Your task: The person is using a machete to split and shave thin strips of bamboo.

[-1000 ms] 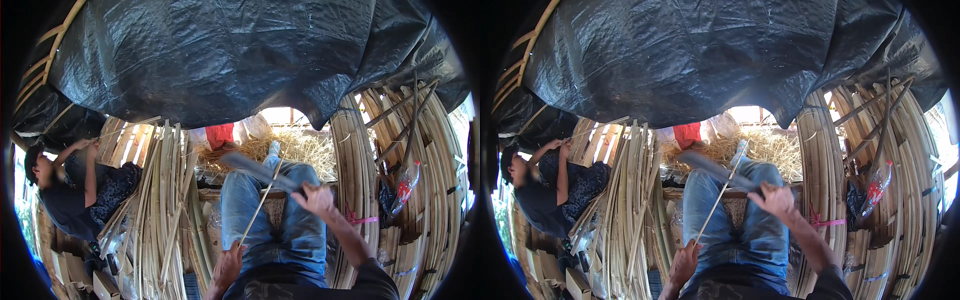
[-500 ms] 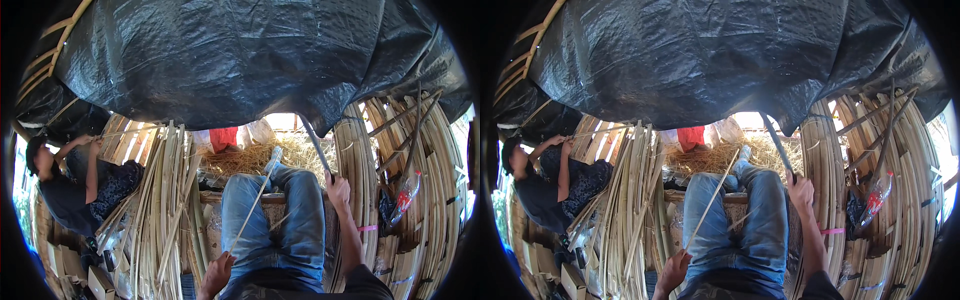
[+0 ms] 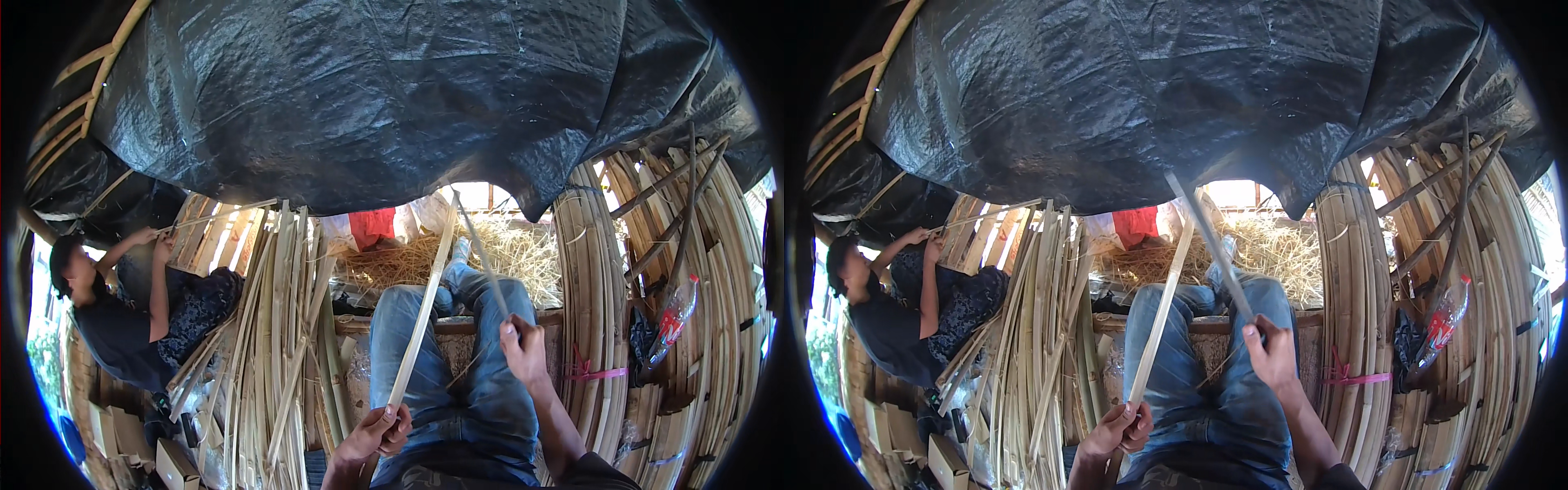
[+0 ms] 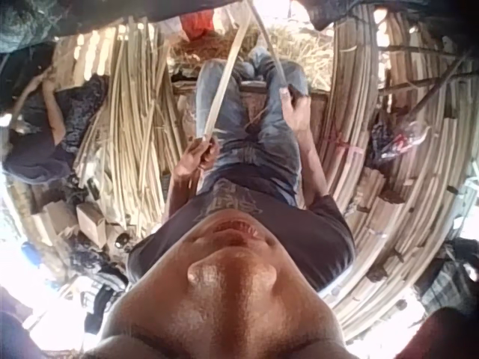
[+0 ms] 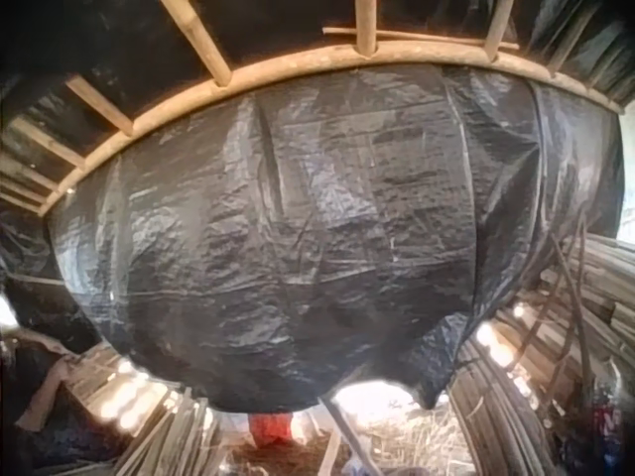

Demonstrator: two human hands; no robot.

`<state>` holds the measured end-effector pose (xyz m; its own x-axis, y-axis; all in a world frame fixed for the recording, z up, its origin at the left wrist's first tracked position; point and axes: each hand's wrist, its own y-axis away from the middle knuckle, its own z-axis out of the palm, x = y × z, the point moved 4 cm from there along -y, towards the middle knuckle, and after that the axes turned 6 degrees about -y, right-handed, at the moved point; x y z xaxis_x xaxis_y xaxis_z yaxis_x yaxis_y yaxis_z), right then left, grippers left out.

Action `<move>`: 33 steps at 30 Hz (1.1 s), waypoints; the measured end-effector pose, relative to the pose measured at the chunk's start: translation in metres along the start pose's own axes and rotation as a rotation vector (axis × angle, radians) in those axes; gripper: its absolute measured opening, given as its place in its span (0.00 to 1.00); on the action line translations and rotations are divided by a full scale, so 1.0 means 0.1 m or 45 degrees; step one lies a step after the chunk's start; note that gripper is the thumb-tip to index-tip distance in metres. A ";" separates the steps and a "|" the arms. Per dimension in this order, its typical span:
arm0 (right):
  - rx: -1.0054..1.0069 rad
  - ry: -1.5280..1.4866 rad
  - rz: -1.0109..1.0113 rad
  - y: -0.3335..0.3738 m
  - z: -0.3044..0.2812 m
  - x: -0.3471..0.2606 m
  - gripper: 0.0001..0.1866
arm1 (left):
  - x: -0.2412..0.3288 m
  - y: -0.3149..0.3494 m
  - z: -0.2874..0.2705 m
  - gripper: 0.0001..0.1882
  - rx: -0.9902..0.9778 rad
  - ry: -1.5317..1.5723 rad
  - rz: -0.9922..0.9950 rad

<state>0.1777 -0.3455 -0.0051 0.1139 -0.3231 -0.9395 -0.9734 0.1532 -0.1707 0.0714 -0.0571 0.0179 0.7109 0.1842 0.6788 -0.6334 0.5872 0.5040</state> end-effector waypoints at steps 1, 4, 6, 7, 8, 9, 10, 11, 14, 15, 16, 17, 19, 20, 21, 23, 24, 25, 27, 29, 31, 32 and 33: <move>-0.064 0.034 0.059 0.06 0.02 -0.07 0.23 | 0.01 0.00 0.01 0.26 0.004 0.012 0.013; -0.192 0.157 -0.163 0.14 0.17 -0.19 0.21 | 0.02 -0.01 0.01 0.29 -0.033 -0.014 0.025; -0.259 0.164 -0.218 0.20 0.27 -0.15 0.21 | 0.00 0.00 0.01 0.31 -0.026 -0.088 0.011; -0.283 0.188 -0.307 0.23 0.35 -0.15 0.22 | -0.01 0.00 -0.01 0.33 -0.013 -0.155 -0.003; -0.305 0.218 -0.394 0.26 0.40 -0.16 0.23 | 0.01 0.00 0.01 0.35 -0.004 -0.219 -0.017; -0.368 0.235 -0.425 0.26 0.44 -0.15 0.23 | 0.03 -0.02 0.03 0.36 0.033 -0.320 -0.002; -0.359 0.234 -0.426 0.26 0.45 -0.17 0.23 | 0.07 -0.02 0.06 0.36 0.029 -0.327 -0.003; -0.384 0.253 -0.453 0.25 0.49 -0.21 0.23 | 0.13 -0.02 0.10 0.34 0.061 -0.390 0.021; -0.395 0.260 -0.485 0.19 0.53 -0.26 0.22 | 0.14 -0.04 0.07 0.29 0.172 -0.439 0.101; -0.388 0.245 -0.491 0.15 0.53 -0.27 0.22 | 0.13 -0.05 0.03 0.26 0.257 -0.420 0.159; -0.383 0.245 -0.494 0.12 0.52 -0.29 0.22 | 0.10 -0.08 0.03 0.26 0.256 -0.425 0.162; -0.343 0.218 -0.481 0.08 0.49 -0.31 0.22 | 0.11 -0.12 0.04 0.24 0.239 -0.437 0.286; -0.297 0.209 -0.446 0.03 0.45 -0.30 0.23 | 0.13 -0.17 -0.01 0.23 0.222 -0.452 0.417; -0.294 0.213 -0.451 0.02 0.44 -0.31 0.23 | 0.13 -0.19 -0.03 0.22 0.168 -0.562 0.397; -0.304 0.226 -0.415 0.00 0.43 -0.31 0.23 | 0.13 -0.22 -0.04 0.21 0.114 -0.671 0.378; -0.311 0.241 -0.383 -0.01 0.42 -0.32 0.23 | 0.14 -0.27 -0.02 0.20 0.055 -0.486 0.309; -0.301 0.227 -0.410 0.00 0.43 -0.33 0.23 | 0.16 -0.30 0.01 0.20 -0.002 -0.301 0.234; -0.291 0.212 -0.437 0.01 0.44 -0.35 0.23 | 0.21 -0.32 0.05 0.20 -0.004 -0.302 0.237; -0.299 0.276 -0.464 0.03 0.44 -0.35 0.24 | 0.26 -0.35 0.20 0.20 0.076 -0.163 0.047; -0.268 0.424 -0.529 0.05 0.44 -0.37 0.24 | 0.27 -0.41 0.24 0.20 0.071 -0.152 0.101; -0.241 0.482 -0.578 0.04 0.39 -0.46 0.24 | 0.28 -0.43 0.24 0.19 0.074 -0.144 0.156; -0.212 0.546 -0.618 0.05 0.37 -0.50 0.24 | 0.26 -0.43 0.22 0.18 0.115 -0.157 0.163; -0.205 0.546 -0.615 0.05 0.35 -0.48 0.24 | 0.24 -0.42 0.19 0.17 0.156 -0.171 0.171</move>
<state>0.1747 -0.2963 0.0285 0.4881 -0.6685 -0.5611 -0.8540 -0.2332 -0.4651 0.1090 -0.0925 0.0228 0.5760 0.1429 0.8049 -0.7577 0.4630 0.4600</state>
